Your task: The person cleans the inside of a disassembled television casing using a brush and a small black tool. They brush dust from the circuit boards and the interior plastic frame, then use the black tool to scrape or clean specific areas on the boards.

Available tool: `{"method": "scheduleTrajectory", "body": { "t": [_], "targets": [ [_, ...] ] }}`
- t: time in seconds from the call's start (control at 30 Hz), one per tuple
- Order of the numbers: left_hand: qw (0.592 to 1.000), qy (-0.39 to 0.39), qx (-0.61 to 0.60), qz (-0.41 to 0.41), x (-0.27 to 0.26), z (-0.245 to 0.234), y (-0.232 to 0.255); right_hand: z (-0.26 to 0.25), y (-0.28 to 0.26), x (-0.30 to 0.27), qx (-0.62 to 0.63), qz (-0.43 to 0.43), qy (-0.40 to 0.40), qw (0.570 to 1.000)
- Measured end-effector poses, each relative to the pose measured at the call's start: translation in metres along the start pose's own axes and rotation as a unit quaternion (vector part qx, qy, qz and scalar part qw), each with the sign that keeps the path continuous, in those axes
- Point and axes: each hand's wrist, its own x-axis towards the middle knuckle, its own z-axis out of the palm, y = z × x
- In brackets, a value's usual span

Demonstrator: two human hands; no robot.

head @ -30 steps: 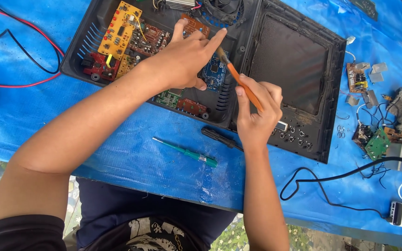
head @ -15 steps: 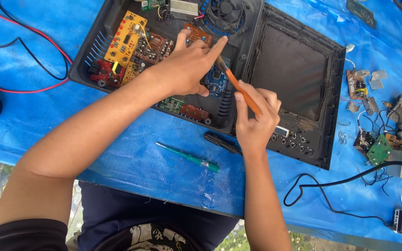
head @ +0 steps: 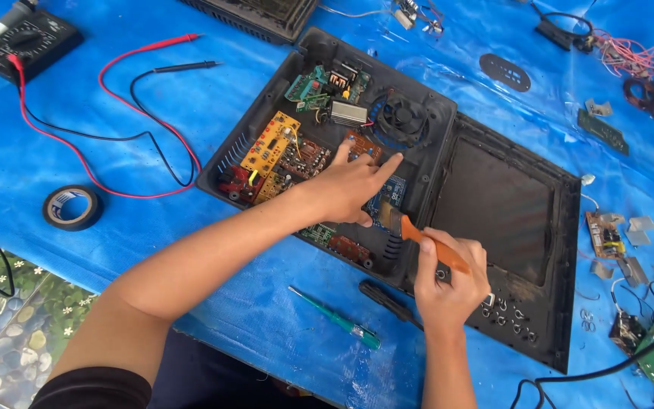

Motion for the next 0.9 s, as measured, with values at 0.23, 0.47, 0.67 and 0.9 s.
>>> {"method": "scheduleTrajectory", "body": {
  "t": [0.23, 0.47, 0.67, 0.9],
  "targets": [
    [1.0, -0.002, -0.011, 0.002, -0.007, -0.012, 0.004, 0.002, 0.0, 0.005, 0.002, 0.005, 0.002, 1.0],
    [0.999, -0.025, 0.037, -0.017, 0.0, -0.009, 0.011, -0.005, -0.005, 0.008, -0.014, 0.033, -0.024, 0.999],
    [0.993, 0.001, 0.114, 0.007, 0.005, 0.007, -0.002, -0.004, -0.006, 0.006, 0.01, 0.063, -0.023, 0.998],
    [0.992, 0.027, 0.121, 0.027, 0.003, 0.014, -0.008, -0.003, -0.007, 0.004, -0.007, 0.05, -0.047, 0.998]
  ]
}}
